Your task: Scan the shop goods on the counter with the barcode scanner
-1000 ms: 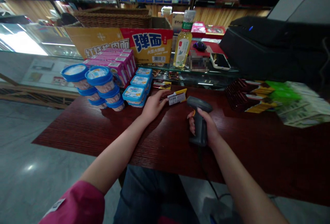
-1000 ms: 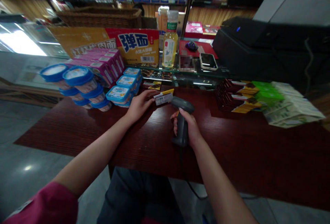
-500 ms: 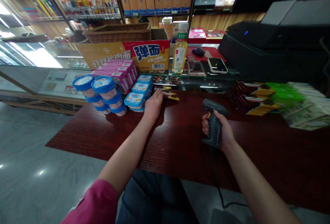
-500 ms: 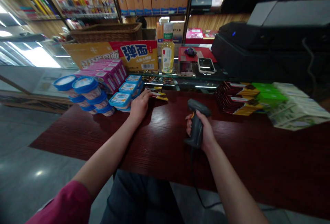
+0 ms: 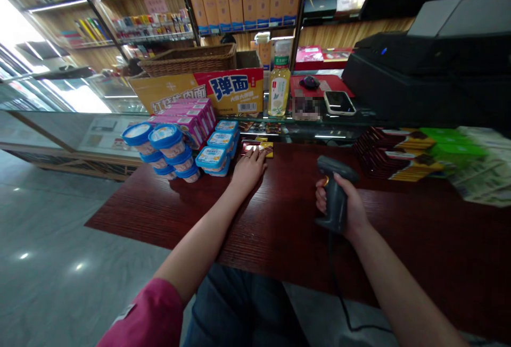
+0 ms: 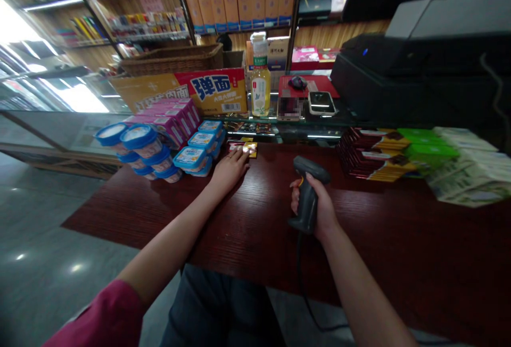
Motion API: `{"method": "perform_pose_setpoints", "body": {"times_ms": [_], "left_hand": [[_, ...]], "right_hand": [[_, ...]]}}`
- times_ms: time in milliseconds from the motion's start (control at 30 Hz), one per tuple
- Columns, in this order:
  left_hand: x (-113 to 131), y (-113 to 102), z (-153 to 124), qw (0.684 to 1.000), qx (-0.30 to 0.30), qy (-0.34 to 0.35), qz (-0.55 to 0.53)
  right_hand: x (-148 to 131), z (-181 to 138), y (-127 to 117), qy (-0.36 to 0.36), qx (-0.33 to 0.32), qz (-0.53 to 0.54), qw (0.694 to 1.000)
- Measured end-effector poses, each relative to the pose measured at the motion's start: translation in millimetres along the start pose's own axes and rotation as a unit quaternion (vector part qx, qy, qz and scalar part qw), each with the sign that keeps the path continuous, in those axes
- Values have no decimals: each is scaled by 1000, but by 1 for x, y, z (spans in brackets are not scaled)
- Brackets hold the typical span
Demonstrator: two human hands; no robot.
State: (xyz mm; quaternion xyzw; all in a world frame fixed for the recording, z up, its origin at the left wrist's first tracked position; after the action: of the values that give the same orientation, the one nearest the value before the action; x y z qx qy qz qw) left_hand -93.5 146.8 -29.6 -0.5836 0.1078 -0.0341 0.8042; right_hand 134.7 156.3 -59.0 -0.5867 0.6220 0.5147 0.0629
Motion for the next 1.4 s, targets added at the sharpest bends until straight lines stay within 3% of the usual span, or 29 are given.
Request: {"method": "perform_pose_setpoints", "body": {"times_ms": [467, 633, 733, 833, 967, 1067, 1133, 1233, 1400], "left_hand": [[-33, 19, 29, 992, 25, -122, -17], [-28, 8, 26, 992, 65, -102, -40], [12, -2, 28, 993, 92, -2, -77], [81, -6, 40, 975, 103, 113, -159], [171, -15, 74, 937, 146, 197, -249], [217, -24, 109, 922, 182, 241, -243], [234, -23, 132, 927, 182, 249, -215], [239, -17, 155, 938, 174, 229, -194], [232, -19, 151, 917, 208, 223, -259]], "right_hand": [[2, 1, 1, 5, -5, -14, 1000], [0, 0, 0, -8, -7, 4, 1000], [-7, -5, -11, -38, 12, 46, 998], [-18, -15, -36, -71, 48, 79, 993], [-34, -44, -84, -131, 122, 92, 980], [-39, -70, -114, -167, 166, 109, 966], [-40, -82, -125, -183, 175, 130, 959], [-40, -85, -131, -184, 176, 150, 955], [-43, -78, -130, -181, 170, 130, 960]]}}
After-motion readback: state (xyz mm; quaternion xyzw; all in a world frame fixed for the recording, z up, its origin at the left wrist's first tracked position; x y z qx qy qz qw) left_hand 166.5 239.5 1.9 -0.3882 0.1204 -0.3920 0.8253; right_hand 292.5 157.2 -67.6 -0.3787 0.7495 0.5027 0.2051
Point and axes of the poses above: each hand's wrist, its own z-axis towards the middle knuckle, its own y-axis out of the palm, x = y × z, the point moved 8 cm from there along z, towards the middle knuckle, and after that the axes turned 13 degrees about y, right-handed, at the moved point
